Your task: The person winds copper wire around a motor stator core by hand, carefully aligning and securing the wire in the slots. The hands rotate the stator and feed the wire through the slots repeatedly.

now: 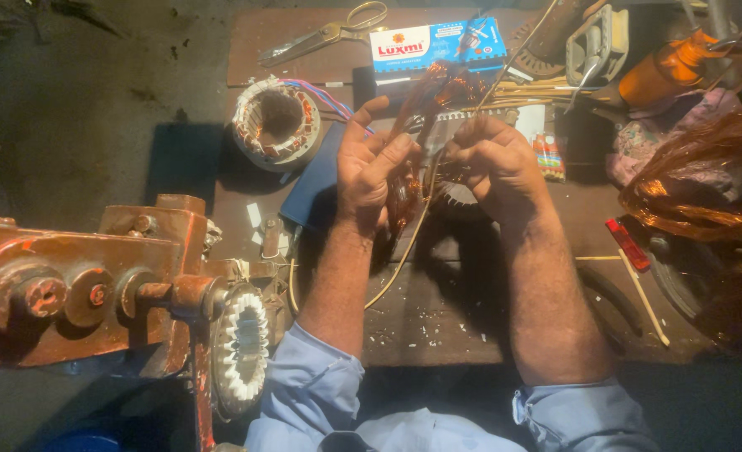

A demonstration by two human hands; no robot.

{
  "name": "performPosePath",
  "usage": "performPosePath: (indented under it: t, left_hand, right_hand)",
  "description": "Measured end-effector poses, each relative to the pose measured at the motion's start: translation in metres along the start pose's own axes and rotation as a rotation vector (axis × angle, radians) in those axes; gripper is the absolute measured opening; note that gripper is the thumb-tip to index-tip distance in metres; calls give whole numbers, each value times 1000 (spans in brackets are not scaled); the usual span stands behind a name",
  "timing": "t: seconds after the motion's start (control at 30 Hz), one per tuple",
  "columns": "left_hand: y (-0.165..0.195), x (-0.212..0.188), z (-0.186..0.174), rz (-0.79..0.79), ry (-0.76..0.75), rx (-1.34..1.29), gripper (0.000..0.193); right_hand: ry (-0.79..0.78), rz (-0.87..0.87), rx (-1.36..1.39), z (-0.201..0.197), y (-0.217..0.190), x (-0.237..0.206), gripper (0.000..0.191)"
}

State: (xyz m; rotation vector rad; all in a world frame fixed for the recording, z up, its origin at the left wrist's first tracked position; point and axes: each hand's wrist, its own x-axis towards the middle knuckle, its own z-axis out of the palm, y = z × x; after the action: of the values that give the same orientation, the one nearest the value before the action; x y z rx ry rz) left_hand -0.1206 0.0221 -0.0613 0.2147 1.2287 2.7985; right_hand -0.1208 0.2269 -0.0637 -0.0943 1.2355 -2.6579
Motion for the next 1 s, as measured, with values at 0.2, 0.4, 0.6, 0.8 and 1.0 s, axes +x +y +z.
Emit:
performPosePath:
  t: [0.2,0.4,0.6,0.8,1.0]
  left_hand:
    - [1,1,1,-4,-14,-21,59]
    - [3,-1,3,-32,-24,-2,60]
    - [4,-2,4,-26,-30,42,60]
    - [6,-2,6,-25,-15,102,60]
    - [8,-3,8,-41,-40,21,61]
  right_hand:
    - [82,61,-52,4,-4,0,25]
    - [40,53,39,3,-3,-1,25]
    - [28,49,73,1,-4,-6,25]
    - [32,4,31,5,-5,-5,15]
    - [-9,-4,92,9,-4,-4,12]
